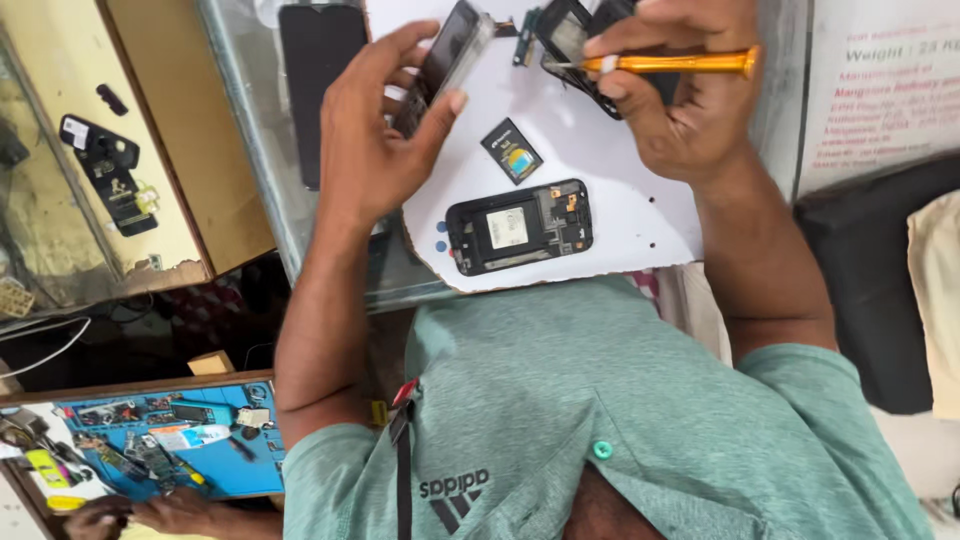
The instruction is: The person disassembles a mobile phone, removes the back cover and battery, and uses a screwdriver to detach the motherboard and screen assembly. The person then inspects the motherboard and places components on the workbench.
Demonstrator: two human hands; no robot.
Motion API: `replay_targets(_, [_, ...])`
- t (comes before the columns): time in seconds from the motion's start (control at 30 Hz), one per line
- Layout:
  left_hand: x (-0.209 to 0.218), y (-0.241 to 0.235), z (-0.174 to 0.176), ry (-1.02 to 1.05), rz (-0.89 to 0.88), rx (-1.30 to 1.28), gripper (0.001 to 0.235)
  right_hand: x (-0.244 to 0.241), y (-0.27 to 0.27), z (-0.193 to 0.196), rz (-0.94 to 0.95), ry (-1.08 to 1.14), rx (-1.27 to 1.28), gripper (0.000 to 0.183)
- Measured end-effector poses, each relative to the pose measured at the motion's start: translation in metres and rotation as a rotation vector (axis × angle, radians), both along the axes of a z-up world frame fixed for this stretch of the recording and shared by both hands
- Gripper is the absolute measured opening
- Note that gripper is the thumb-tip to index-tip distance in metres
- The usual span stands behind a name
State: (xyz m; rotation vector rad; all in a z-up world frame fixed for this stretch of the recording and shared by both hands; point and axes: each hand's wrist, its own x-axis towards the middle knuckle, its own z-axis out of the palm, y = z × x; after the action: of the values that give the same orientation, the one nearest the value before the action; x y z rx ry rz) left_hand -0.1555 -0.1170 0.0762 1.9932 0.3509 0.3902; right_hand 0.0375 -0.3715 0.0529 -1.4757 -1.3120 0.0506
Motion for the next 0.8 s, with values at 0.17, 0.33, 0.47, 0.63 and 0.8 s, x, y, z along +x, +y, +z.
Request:
replay_targets(0.17, [0.002,0.004,-0.018,-0.156,-0.072,-0.818,0.059,-0.008,0.024,0.013,0.033,0.016,0.065,0.047])
replay_targets(0.33, [0.01,-0.009,-0.046,-0.108,-0.26,-1.062,0.066,0.004,0.007,0.009,-0.07,-0.174,-0.033,0.055])
replay_targets(0.47, [0.01,-0.024,-0.05,-0.105,-0.349,-1.084,0.061,0.003,0.011,0.0,0.041,-0.109,0.072,0.081])
replay_targets(0.63, [0.006,-0.026,-0.055,-0.083,-0.414,-0.998,0.071,0.005,0.015,0.005,-0.004,-0.358,0.005,0.089])
replay_targets(0.8, [0.005,-0.029,-0.063,-0.122,-0.527,-0.973,0.082,0.012,0.005,0.0,-0.092,-0.38,0.047,0.097])
